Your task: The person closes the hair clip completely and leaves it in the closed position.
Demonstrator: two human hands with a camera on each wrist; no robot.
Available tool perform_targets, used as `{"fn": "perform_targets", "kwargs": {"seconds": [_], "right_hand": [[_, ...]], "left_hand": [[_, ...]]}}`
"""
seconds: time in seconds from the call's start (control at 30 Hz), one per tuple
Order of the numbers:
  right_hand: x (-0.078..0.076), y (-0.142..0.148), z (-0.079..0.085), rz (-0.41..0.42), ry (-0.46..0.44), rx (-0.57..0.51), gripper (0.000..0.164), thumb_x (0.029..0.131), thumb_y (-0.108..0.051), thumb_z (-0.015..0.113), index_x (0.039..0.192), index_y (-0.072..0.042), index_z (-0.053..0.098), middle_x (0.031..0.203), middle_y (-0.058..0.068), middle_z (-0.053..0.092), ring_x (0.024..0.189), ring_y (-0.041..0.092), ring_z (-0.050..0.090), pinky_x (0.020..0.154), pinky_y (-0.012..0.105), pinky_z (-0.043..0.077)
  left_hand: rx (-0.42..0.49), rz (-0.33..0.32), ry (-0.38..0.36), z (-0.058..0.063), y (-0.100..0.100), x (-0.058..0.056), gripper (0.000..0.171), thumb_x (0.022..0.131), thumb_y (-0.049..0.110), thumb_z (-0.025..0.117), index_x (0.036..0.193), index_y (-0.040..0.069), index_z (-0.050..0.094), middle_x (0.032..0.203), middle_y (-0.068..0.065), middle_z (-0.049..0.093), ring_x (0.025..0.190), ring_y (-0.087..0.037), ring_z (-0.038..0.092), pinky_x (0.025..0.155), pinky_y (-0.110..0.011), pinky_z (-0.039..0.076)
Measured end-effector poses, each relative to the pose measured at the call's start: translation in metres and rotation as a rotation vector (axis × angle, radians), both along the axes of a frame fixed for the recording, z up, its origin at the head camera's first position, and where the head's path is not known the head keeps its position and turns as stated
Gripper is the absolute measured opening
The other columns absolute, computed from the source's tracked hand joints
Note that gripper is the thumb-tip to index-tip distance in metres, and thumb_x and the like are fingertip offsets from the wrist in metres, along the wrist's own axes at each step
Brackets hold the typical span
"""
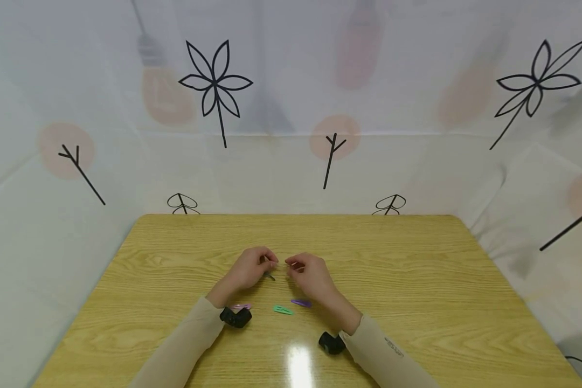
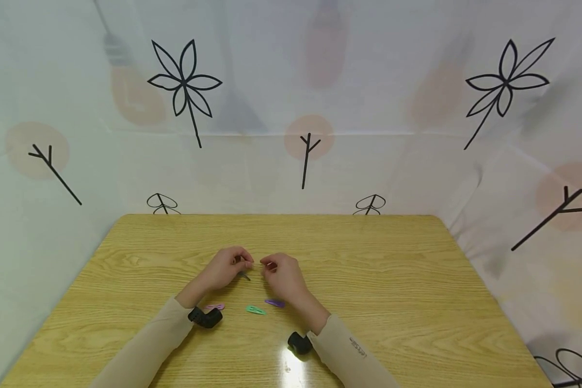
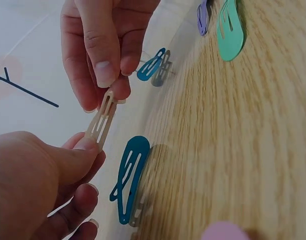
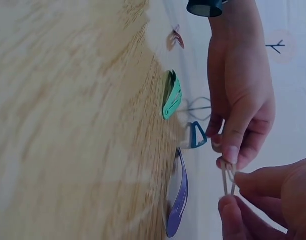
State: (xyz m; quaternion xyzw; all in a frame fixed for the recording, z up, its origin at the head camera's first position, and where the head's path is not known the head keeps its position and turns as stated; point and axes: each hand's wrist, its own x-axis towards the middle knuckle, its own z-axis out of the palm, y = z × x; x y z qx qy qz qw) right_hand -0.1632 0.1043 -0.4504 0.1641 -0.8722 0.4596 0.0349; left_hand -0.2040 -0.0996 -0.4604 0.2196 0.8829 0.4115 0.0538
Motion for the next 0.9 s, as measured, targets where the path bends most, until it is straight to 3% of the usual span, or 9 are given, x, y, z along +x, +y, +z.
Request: {"fn": "perform_targets", "kwargs": {"seconds": [0.3,0.5,0.9], "right_hand": [[0.002,0.004,-0.004,-0.006,0.009,-0.012,0.023,0.09,-0.008,0.075,0.111,-0.001,0.072,0.101,0.008,0.07,0.086,0.019,0.068,0.074,0.031,0.056],[0.005,0.009,-0.007,-0.012,0.042,-0.031,0.02,0.089,-0.011,0.076,0.107,-0.003,0.074,0.094,0.001,0.07,0.083,0.014,0.066,0.074,0.03,0.055],[0.019,0.017,-0.001,-0.018,0.04,-0.071,0.014,0.088,-0.004,0.075,0.102,-0.003,0.075,0.092,-0.001,0.071,0.083,0.014,0.065,0.073,0.029,0.054]], "left_hand": [[0.043,0.0,0.016,0.004,0.002,0.009,0.007,0.101,0.016,0.061,0.1,0.016,0.068,0.091,0.001,0.065,0.072,-0.014,0.054,0.064,-0.032,0.046],[0.058,-0.002,0.023,0.005,0.004,0.017,0.006,0.1,0.017,0.063,0.099,0.018,0.068,0.092,0.005,0.065,0.074,-0.013,0.055,0.064,-0.031,0.047],[0.112,-0.068,0.046,0.006,0.005,0.031,0.009,0.098,0.016,0.066,0.105,0.014,0.071,0.097,0.01,0.066,0.087,-0.011,0.059,0.076,-0.033,0.049]]}}
